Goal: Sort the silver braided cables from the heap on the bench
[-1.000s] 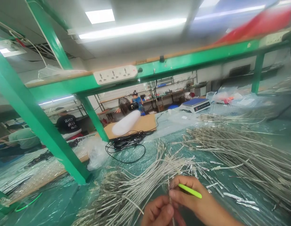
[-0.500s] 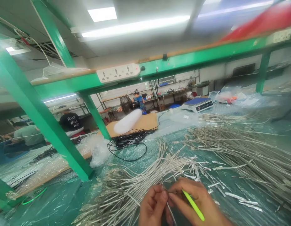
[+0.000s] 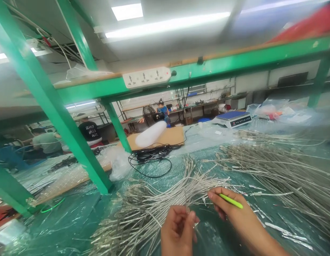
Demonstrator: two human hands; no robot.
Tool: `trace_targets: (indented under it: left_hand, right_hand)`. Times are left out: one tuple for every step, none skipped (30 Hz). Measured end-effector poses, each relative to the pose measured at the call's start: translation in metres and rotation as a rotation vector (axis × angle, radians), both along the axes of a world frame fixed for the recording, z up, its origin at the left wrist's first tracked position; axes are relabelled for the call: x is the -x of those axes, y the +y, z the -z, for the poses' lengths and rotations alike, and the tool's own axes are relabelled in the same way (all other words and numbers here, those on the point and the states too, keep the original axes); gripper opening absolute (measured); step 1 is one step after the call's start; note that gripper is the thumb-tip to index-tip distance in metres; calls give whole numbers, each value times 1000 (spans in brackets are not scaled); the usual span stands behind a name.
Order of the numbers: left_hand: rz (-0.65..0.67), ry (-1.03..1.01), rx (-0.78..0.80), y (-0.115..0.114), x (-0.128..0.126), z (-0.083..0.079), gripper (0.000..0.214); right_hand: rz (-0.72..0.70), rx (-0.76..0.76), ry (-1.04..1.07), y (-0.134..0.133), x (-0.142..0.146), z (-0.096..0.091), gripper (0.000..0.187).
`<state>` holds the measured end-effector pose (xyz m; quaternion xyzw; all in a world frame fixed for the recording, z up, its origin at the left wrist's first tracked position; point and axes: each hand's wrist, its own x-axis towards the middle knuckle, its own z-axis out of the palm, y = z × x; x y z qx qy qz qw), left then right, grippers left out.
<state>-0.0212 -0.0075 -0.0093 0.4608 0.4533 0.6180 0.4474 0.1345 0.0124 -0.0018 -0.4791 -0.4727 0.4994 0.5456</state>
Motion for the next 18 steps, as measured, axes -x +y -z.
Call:
trace_targets:
  left_hand:
    - [-27, 24, -7, 0, 0, 1, 38]
    - [-48, 55, -16, 0, 0, 3, 37]
    - [-64, 89, -29, 0, 0, 6, 36]
    - [-78, 124, -48, 0, 0, 10, 35]
    - [-92, 162, -70, 0, 0, 13, 34]
    - [-105, 203, -94, 1, 0, 17, 33]
    - [-115, 246, -115, 1, 0, 21, 32]
    - [-122, 288, -132, 1, -1, 25, 31]
    - [-129, 330, -146, 0, -1, 28, 29]
    - [-133, 374, -157, -1, -2, 30, 27]
    - [-141, 420, -165, -2, -2, 32, 25]
    - [-156, 464, -171, -3, -3, 32, 23]
    - [-176, 502, -175, -4, -4, 32, 21]
    - [-196, 531, -182, -5, -4, 32, 20]
    - [-213, 549, -194, -6, -5, 31, 18]
    - [-223, 558, -210, -7, -5, 29, 17]
    - [-227, 563, -232, -7, -5, 28, 16]
    - [-226, 570, -256, -8, -5, 27, 15]
  right_hand:
    - [-14, -29, -37, -2, 1, -2, 30]
    - [-37, -66, -76, -5, 2, -4, 27]
    - [-71, -99, -111, -9, 4, -6, 25]
    - [-106, -124, -135, -13, 6, -7, 24]
    - [-138, -138, -146, -16, 9, -8, 25]
    - [-164, -143, -144, -19, 12, -7, 26]
    - [-179, -146, -136, -22, 15, -6, 26]
    - [-183, -153, -124, -23, 17, -5, 26]
    - [-183, -163, -108, -24, 18, -4, 26]
    - [-186, -166, -87, -24, 18, -3, 27]
    - [-204, -152, -64, -23, 18, -3, 29]
    - [-227, -126, -39, -22, 17, -3, 32]
    - [-252, -96, -17, -21, 16, -3, 35]
    - [-274, -66, 2, -21, 15, -4, 38]
    - [-288, -44, 13, -20, 15, -5, 41]
    - [-294, -34, 18, -19, 14, -5, 43]
    - [-292, -34, 22, -19, 15, -5, 44]
    - [-285, -34, 26, -19, 15, -5, 44]
